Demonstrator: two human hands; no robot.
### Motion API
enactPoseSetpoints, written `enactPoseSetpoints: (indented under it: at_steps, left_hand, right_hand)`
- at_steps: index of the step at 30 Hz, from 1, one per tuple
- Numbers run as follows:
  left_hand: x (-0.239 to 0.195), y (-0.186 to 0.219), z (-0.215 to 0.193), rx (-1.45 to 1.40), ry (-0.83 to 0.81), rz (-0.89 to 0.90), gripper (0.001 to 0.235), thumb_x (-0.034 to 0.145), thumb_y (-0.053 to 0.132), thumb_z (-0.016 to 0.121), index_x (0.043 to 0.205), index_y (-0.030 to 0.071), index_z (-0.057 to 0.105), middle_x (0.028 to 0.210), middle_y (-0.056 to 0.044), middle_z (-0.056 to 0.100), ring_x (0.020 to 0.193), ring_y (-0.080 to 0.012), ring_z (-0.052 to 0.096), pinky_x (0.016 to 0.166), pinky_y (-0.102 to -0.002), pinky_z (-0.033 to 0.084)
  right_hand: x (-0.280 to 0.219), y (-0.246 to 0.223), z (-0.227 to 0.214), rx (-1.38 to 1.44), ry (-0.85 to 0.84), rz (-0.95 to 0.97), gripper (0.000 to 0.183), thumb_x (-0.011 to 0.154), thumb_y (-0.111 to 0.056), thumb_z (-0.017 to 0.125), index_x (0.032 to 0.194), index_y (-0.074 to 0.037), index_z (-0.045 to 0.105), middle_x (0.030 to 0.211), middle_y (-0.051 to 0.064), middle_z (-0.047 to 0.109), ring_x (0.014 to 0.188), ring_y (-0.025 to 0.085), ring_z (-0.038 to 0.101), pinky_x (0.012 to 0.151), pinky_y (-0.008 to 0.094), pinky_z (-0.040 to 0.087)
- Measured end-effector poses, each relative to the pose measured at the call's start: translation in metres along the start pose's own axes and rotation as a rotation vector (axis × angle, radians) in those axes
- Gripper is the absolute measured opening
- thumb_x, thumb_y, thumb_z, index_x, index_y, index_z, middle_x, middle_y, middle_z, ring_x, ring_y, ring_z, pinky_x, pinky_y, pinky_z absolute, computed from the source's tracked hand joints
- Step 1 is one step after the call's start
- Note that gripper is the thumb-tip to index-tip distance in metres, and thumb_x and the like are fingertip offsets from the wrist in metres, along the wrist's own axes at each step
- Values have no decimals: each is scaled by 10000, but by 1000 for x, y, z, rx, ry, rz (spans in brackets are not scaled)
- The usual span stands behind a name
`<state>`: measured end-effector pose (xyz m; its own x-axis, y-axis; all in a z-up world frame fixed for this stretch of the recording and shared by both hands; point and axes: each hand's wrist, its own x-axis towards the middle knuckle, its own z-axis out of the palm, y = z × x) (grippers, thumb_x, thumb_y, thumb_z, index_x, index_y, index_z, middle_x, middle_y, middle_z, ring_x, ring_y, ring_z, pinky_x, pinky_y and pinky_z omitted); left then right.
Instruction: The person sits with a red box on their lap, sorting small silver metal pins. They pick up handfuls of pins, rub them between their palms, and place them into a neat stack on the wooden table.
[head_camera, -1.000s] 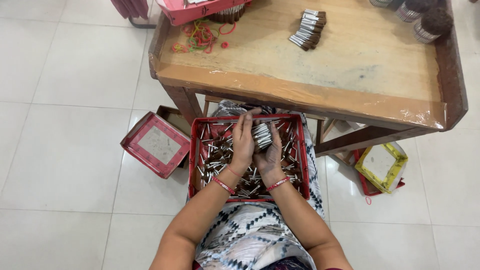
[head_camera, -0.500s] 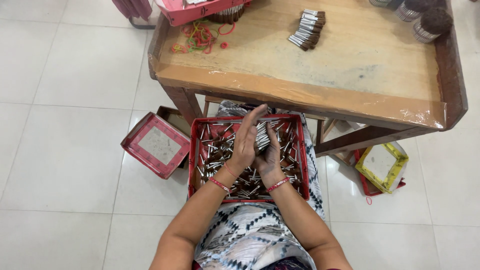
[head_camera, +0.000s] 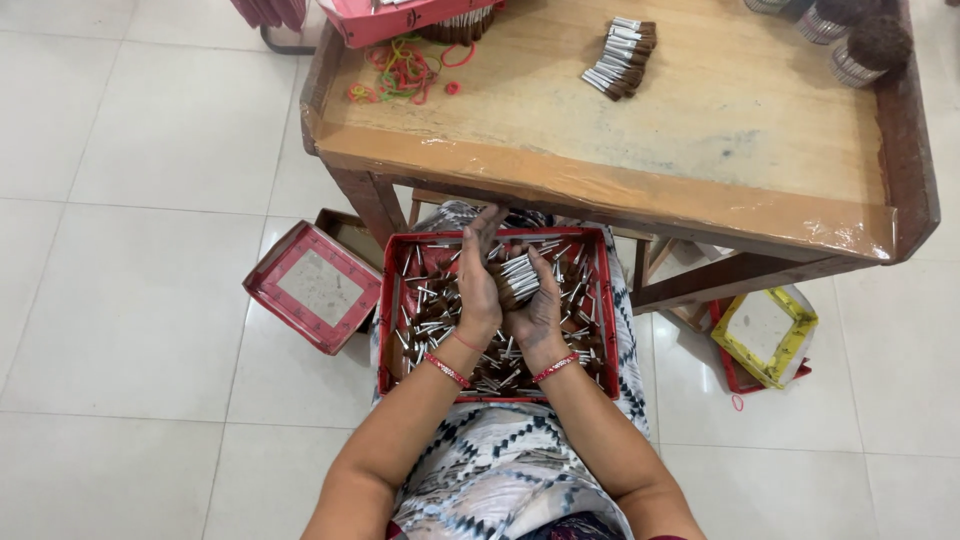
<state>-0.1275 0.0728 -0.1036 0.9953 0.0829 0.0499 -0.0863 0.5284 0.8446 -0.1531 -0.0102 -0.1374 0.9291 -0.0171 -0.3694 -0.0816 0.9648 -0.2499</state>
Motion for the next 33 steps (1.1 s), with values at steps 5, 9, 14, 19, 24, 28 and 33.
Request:
enactPoseSetpoints:
  at_steps: [5,9,14,19,24,28,33]
  left_hand:
    - [5,10,5,63,10,-12,639,1114,477,259,1390,-22,547,1380,-178,621,1340,-266,541,1163,-395,385]
    - [14,4,-1,206,-49,-9,577,1131,437,312,1266,-13,647,1312,-166,672,1253,-263,604,1126,-414,429]
    - [-12,32,18,783,-171,340,418,1096,342,424,1277,67,681,1352,-128,649,1319,-311,571,1121,-442,400]
    - [-30,-8,19,939,-257,352,368,1052,250,470,1271,73,706,1441,-139,633,1421,-351,509,1247,-490,250]
    - [-7,-26,17,923,-101,353,384,1083,268,468,1380,102,646,1510,-148,593,1478,-348,484,1282,-454,315]
    - [-48,-30,35,575,-304,100,438,1092,286,462,1481,94,521,1553,-170,517,1492,-353,450,1261,-464,313]
    - [-30,-70,24,818,-213,247,457,1085,280,423,1510,157,538,1604,-131,506,1539,-375,381,1323,-539,197]
  right_hand:
    - [-2,3,2,-45,5,-13,175,917,-205,724,1064,-112,702,1023,25,766,1001,196,711,946,361,574]
    - [6,3,-13,5,42,26,198,976,-259,707,1112,-116,711,1084,26,769,1020,178,696,935,337,545]
    - [10,1,-28,5,-41,18,435,1038,-437,543,1308,-104,619,1305,96,658,1210,249,623,1075,414,484]
    - [-7,-5,-12,-386,-267,-127,667,1031,-536,400,1565,-136,392,1617,71,430,1491,237,418,1258,396,308]
    - [-32,-15,16,-385,100,69,669,1054,-531,374,1569,-105,389,1599,95,408,1473,280,374,1219,446,321]
    - [10,-37,-71,-532,-421,-209,652,1037,-518,415,1588,-177,357,1659,29,409,1544,161,391,1280,355,319]
    - [-18,-40,-27,-597,-47,-101,603,1074,-447,454,1544,-71,441,1576,155,484,1409,280,501,1196,404,394]
